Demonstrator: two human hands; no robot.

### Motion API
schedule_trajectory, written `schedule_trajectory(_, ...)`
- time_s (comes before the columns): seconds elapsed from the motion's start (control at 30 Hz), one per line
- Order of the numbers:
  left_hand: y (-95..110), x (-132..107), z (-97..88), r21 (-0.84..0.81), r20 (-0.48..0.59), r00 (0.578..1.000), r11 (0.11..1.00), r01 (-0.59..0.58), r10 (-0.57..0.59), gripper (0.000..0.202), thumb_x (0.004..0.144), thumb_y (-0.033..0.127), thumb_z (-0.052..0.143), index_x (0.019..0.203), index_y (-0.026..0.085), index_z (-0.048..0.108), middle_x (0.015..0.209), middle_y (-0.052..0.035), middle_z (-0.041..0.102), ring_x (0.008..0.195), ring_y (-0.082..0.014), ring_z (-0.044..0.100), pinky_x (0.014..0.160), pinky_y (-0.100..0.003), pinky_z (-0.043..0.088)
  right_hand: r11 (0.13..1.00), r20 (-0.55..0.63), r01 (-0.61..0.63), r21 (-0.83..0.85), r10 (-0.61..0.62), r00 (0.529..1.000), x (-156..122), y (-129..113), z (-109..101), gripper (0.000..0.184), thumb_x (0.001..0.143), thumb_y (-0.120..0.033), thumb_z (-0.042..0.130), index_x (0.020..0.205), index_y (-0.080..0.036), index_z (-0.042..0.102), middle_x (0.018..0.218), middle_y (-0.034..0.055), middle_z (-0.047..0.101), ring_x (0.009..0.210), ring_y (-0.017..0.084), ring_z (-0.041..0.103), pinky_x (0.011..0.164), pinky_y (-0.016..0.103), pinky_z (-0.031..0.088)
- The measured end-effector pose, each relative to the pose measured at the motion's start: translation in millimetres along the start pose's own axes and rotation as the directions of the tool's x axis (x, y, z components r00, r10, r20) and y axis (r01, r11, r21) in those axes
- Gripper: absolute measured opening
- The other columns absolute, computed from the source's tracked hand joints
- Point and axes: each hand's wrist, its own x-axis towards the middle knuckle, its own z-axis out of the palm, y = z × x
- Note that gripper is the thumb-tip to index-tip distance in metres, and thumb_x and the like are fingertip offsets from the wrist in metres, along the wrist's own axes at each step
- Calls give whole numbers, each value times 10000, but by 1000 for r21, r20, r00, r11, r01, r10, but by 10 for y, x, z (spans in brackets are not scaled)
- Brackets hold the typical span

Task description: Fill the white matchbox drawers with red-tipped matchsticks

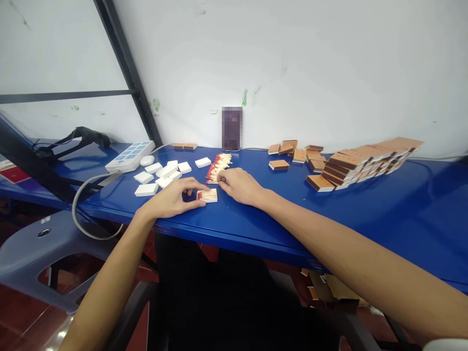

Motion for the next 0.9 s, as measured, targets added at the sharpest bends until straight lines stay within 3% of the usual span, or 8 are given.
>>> schedule_trajectory(0.23, 5, -3, 2, -3, 3, 1000, 1000, 4, -4, 384, 866, 460, 668, 1185, 250, 708, 981, -36, 658, 767, -165, 544, 735, -310, 457, 996, 62, -93, -11, 94, 994, 10, -29, -5, 173, 966, -248, 483, 929, -193, 643, 892, 53, 703, 753, 174, 595, 629, 272, 345)
schedule_trajectory(0.47, 17, 2, 0, -6, -12, 1000, 1000, 29, -29, 427, 844, 465, 690, 1206, 241, 661, 942, -21, 663, 749, -166, 535, 708, -309, 442, 987, 117, -77, -139, 94, 989, -30, -45, 13, 227, 1026, -284, 347, 1017, -189, 553, 1080, 126, 687, 896, 244, 625, 674, 310, 361)
schedule_trajectory(0.67, 33, 3, -8, -57, -11, 999, 997, 50, -51, 398, 814, 459, 712, 1114, 221, 602, 978, -15, 658, 730, -155, 531, 691, -302, 450, 993, 140, -80, -85, 92, 986, -46, -95, -36, 170, 1008, -271, 405, 1010, -212, 565, 1096, 90, 685, 940, 238, 626, 691, 302, 370)
schedule_trajectory(0.9, 23, -2, -7, -62, -4, 998, 996, 57, -57, 408, 816, 424, 723, 1145, 231, 580, 969, -7, 651, 747, -154, 524, 706, -301, 450, 988, 183, -70, -134, 95, 979, -21, -97, -61, 195, 1012, -261, 372, 963, -206, 553, 1042, 100, 683, 872, 226, 612, 662, 300, 352)
